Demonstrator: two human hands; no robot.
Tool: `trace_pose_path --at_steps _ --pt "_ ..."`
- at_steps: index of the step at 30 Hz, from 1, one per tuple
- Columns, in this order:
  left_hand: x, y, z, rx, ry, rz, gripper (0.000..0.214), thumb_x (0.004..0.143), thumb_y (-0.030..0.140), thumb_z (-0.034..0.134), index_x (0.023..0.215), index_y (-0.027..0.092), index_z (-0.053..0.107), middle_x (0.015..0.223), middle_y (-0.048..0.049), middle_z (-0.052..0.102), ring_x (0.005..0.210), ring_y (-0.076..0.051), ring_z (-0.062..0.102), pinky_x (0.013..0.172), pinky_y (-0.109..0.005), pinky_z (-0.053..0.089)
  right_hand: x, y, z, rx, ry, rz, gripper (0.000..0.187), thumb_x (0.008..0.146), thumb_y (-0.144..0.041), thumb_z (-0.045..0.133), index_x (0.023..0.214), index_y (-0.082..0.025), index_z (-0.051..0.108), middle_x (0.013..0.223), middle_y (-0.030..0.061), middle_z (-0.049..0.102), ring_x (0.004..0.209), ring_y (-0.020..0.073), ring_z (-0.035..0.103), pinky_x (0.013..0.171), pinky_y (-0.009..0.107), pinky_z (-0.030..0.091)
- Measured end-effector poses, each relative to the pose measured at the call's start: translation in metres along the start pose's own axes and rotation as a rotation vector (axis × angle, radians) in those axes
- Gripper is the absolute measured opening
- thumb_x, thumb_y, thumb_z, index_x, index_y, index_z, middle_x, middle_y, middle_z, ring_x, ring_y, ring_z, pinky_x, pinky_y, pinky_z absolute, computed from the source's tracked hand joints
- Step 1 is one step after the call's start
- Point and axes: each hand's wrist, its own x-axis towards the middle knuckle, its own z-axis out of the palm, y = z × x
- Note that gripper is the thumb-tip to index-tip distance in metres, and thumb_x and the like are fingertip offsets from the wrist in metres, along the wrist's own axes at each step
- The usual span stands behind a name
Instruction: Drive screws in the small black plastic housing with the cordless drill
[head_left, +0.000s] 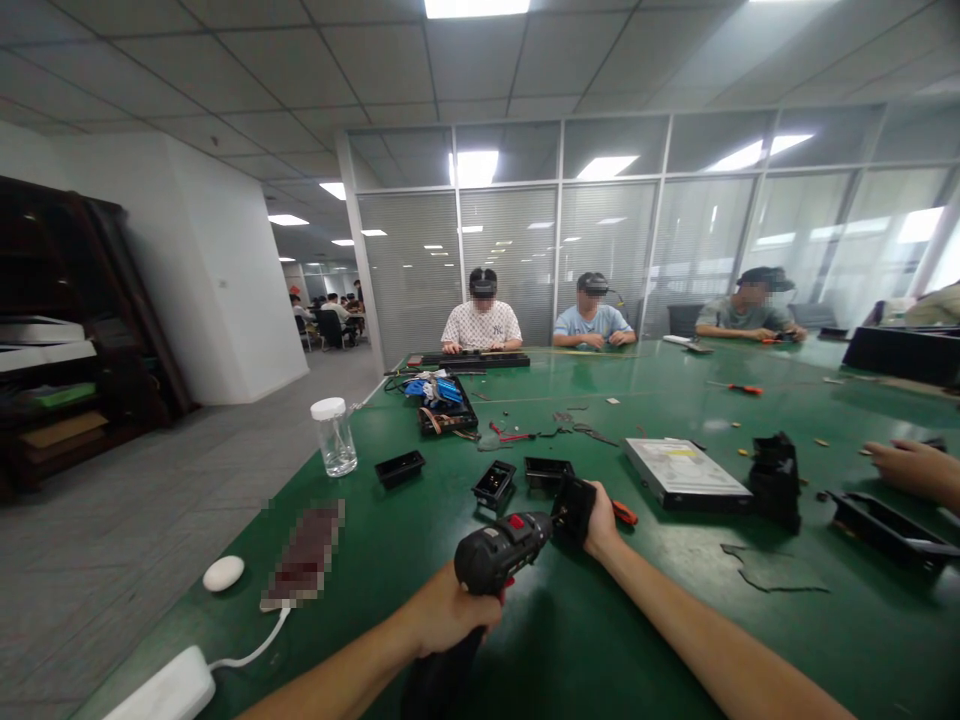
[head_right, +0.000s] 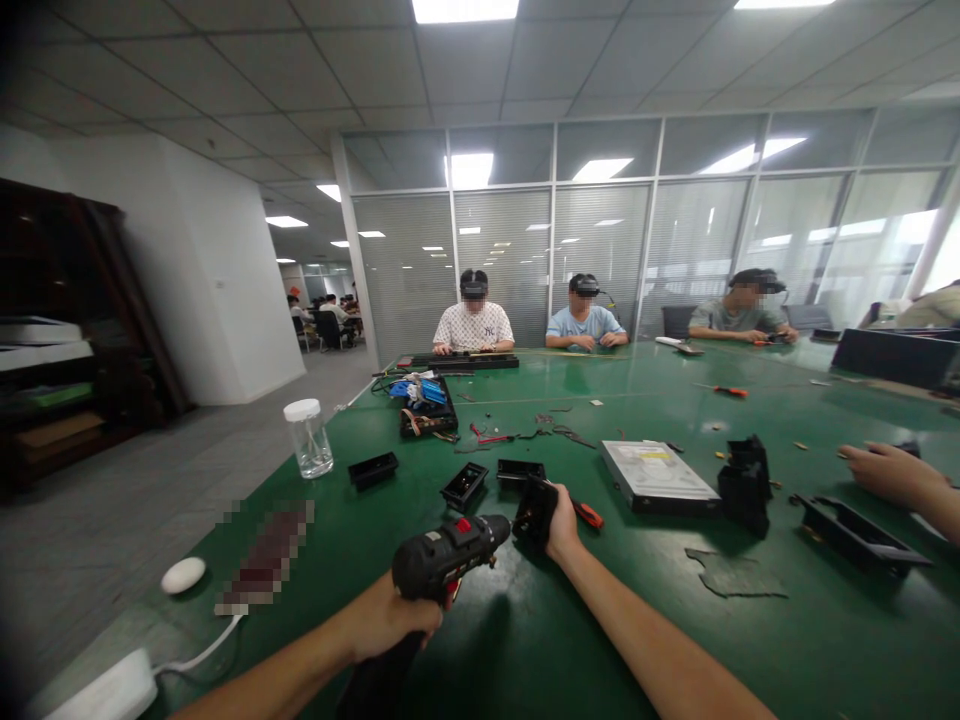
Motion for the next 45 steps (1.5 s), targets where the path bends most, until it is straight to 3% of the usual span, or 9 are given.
trace_pose_path --at_steps 5,17,45 --pt "0.0015 -0.0022 -0.0016 0.031 -0.009 0.011 0.018 0.057 0.013 0.048 0.074 0.014 0.052 0.061 0.003 0.047 0.055 -0.009 0.044 0.053 -0.022 0.036 0.0022 -0.0003 -0.0007 0.036 0.036 0.086 0.021 0.07 -0.036 0.046 0.057 -0.02 0.049 0.043 -0.0018 0.049 0.038 0.0153 0.048 0.04 0.029 0.04" --pt "0.0031 -0.0058 -0.0008 -0.021 -0.018 0.008 0.018 0.058 0.013 0.047 0.075 0.014 0.051 0.06 0.003 0.046 0.054 -0.01 0.044 0.052 -0.023 0.036 0.0036 0.0011 -0.0011 0.063 0.086 0.065 0.018 0.068 -0.034 0.049 0.058 -0.02 0.049 0.043 -0.0032 0.048 0.038 0.0138 0.047 0.041 0.028 0.039" --pt "0.0036 -0.0055 0.0008 -0.049 0.007 -0.005 0.019 0.056 0.012 0.047 0.074 0.014 0.051 0.059 0.0033 0.046 0.05 -0.009 0.041 0.05 -0.023 0.035 0.0023 0.0016 -0.0007 0.031 0.062 0.082 0.018 0.068 -0.036 0.048 0.059 -0.02 0.05 0.044 -0.0024 0.05 0.041 0.0151 0.049 0.044 0.029 0.042"
